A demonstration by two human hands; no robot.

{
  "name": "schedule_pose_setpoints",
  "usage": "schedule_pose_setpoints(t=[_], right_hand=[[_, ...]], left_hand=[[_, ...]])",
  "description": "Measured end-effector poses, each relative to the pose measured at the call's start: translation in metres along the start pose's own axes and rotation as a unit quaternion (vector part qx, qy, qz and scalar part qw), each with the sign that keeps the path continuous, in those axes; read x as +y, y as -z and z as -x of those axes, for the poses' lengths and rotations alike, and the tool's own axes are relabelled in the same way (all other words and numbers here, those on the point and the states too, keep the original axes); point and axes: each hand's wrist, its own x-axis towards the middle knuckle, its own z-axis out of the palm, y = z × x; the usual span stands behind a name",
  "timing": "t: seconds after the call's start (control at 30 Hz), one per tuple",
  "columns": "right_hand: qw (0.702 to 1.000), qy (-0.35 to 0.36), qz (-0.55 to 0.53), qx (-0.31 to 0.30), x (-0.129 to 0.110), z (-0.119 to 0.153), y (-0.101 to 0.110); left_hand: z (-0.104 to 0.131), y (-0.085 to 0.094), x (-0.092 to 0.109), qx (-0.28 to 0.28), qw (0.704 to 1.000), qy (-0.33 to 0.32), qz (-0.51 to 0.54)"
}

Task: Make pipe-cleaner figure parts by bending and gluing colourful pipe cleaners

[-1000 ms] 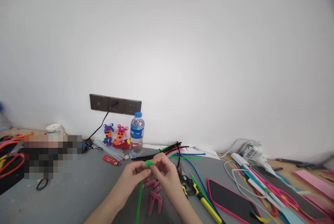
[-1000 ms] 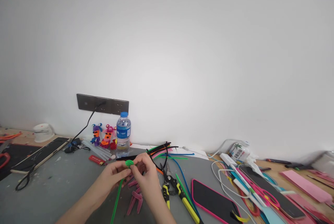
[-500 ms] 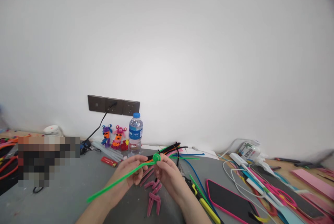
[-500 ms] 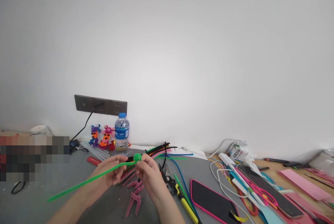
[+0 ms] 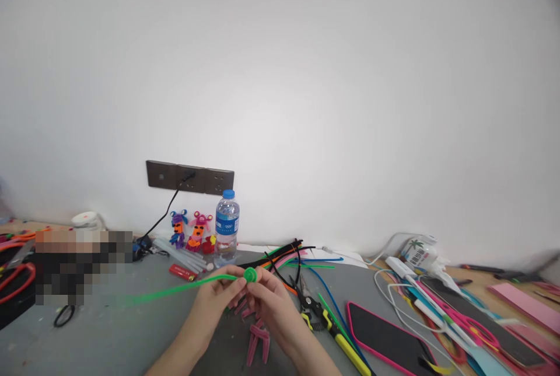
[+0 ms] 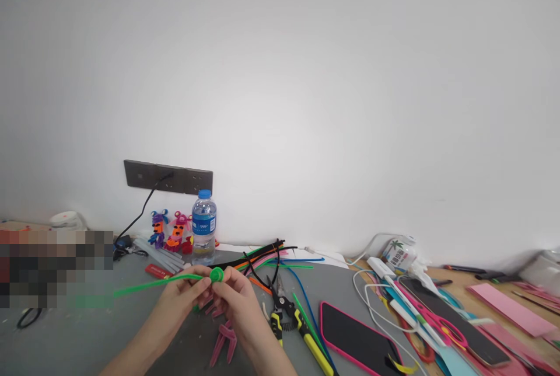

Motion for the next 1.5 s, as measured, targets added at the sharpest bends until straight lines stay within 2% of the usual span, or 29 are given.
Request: schedule_pose_setpoints(t=[0.1, 0.3, 0.4, 0.5, 0.6, 0.77, 1.0, 1.3, 1.5], right_hand=[[0.998, -0.001, 0.052, -0.018, 0.0, 0.0, 0.002], [0.975, 0.112, 0.192, 0.0, -0.011, 0.001, 0.006], [0.964, 0.14, 0.224, 0.003, -0.011, -0.001, 0.01], [0.962, 0.156, 0.223, 0.017, -0.01, -0.003, 0.014], [0.969, 0.138, 0.206, 0.021, -0.014, -0.004, 0.016], [0.978, 0.096, 0.184, 0.038, -0.02, -0.003, 0.016], [0.987, 0.069, 0.137, 0.048, -0.01, -0.003, 0.012], [0.986, 0.069, 0.151, 0.021, -0.016, 0.002, 0.005], [0.982, 0.061, 0.179, 0.013, -0.014, 0.0, 0.009]], left_hand=[[0.002, 0.0, 0.006, -0.008, 1.0, -0.007, -0.027], [0.002, -0.001, 0.016, -0.02, 0.997, 0.007, -0.077], [0.001, 0.0, 0.017, -0.024, 0.995, 0.014, -0.094], [0.001, 0.001, 0.016, -0.022, 0.997, 0.021, -0.064], [0.001, 0.003, 0.017, -0.021, 0.999, 0.031, -0.029], [0.0, 0.005, 0.016, -0.042, 0.997, 0.018, -0.055], [0.0, 0.001, 0.006, -0.049, 0.998, -0.007, -0.027], [0.0, 0.004, 0.006, -0.028, 0.999, -0.018, -0.038], [-0.001, 0.004, 0.001, -0.035, 0.999, -0.024, -0.033]])
